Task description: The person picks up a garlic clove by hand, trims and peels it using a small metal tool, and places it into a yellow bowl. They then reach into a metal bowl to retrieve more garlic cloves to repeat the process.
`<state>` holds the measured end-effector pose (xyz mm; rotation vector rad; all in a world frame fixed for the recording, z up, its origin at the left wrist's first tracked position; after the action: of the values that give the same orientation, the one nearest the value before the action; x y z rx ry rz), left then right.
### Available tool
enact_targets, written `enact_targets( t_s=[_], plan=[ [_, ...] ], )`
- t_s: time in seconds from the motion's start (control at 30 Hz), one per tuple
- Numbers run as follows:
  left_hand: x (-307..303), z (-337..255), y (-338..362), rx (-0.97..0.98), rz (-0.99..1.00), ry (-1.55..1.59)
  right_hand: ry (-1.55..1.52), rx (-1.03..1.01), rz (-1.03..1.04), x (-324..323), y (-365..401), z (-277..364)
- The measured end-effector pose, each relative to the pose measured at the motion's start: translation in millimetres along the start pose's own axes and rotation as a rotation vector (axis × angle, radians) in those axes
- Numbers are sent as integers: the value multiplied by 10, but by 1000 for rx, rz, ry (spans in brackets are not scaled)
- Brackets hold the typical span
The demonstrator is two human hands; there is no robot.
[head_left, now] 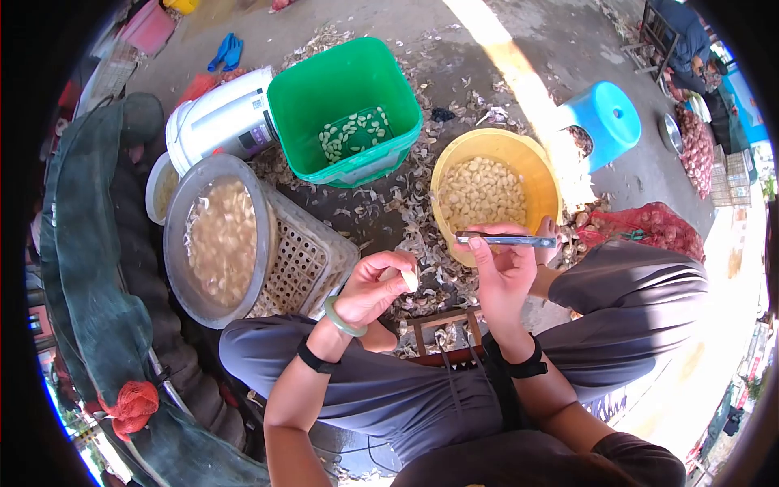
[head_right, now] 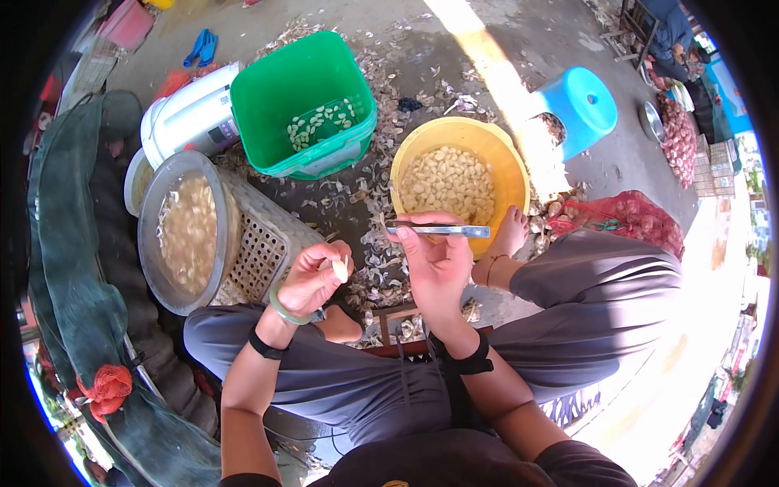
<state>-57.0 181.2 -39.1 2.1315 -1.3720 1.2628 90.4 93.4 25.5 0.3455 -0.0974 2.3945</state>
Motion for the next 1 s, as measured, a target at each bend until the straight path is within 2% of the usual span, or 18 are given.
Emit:
enact_targets(
  t_s=[0.07, 0.13, 0.23, 0.27, 0.33, 0.53, 0.83, 0.9, 1.0],
  plan=[
    [48, -23, 1, 14, -1, 33, -32, 61, -33, -38, -29, -5],
    [1, -47, 18, -11, -260, 23, 169, 162, 129, 84, 17, 56],
    [-19, -52, 21, -13, -294, 52, 244, 31, 172, 179, 65, 123],
    [-74, -31, 35, -14, -295, 52, 322, -44, 207, 225, 83, 153],
    [-80, 5, 6, -2, -138, 215, 323, -101, 204, 230, 94, 95],
    [-67, -23, 19, 33, -250, 185, 306, -129, 225, 261, 129, 70],
    [-42, -27, 25, -27, -273, 226, 315, -151, 217, 281, 152, 59],
    [-57, -18, 35, -27, -270, 229, 371, -256, 209, 286, 161, 97],
    [-67, -15, 37, -30, -268, 218, 393, -254, 222, 291, 163, 98]
  ],
)
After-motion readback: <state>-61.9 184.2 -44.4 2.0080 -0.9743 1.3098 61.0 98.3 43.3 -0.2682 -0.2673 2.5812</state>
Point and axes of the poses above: each hand's wrist, its own y-axis away from the middle knuckle, its own x-axis out of the palm, z = x × y, the point moved 6 cm from there along -y, towards the middle knuckle, and after that the axes turned 9 degrees about x, right-handed, at the moved point
